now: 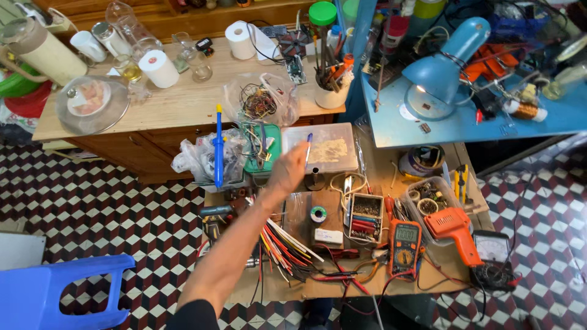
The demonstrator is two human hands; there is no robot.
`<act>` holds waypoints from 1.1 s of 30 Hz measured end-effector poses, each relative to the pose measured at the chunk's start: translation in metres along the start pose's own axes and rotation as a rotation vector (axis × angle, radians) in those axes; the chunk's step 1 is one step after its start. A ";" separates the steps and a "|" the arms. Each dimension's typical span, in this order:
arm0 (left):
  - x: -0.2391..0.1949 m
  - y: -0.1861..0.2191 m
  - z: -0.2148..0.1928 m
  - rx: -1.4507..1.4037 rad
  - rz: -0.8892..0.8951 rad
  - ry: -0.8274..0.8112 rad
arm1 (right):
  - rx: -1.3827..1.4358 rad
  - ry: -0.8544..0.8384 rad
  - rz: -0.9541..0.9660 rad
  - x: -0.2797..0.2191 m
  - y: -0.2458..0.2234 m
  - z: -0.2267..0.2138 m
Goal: The person strips and twists wires, uses a heat gun on a small component, and repeatedly cuts and prepares wires connected to an electric motor on a workbench.
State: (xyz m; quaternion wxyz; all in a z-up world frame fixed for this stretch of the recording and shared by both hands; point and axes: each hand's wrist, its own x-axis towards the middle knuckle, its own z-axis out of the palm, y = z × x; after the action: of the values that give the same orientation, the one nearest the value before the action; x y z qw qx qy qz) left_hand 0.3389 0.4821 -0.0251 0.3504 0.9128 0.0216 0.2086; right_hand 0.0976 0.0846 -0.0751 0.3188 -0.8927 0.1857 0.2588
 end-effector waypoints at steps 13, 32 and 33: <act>-0.267 0.313 0.065 -0.736 0.024 -1.094 | 0.326 0.364 0.351 -0.263 0.113 -0.028; -0.413 0.486 0.114 -0.606 0.433 -0.882 | 1.230 0.845 0.169 -0.276 0.285 -0.125; -0.418 0.489 0.116 -0.591 0.389 -0.853 | 1.245 0.823 0.156 -0.273 0.295 -0.131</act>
State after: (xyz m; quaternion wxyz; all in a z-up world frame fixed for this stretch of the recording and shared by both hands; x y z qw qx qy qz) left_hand -0.0484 -0.0371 0.0615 0.5242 0.7664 -0.3507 -0.1215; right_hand -0.2213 -0.1716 0.0309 0.6504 -0.5561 0.4649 -0.2271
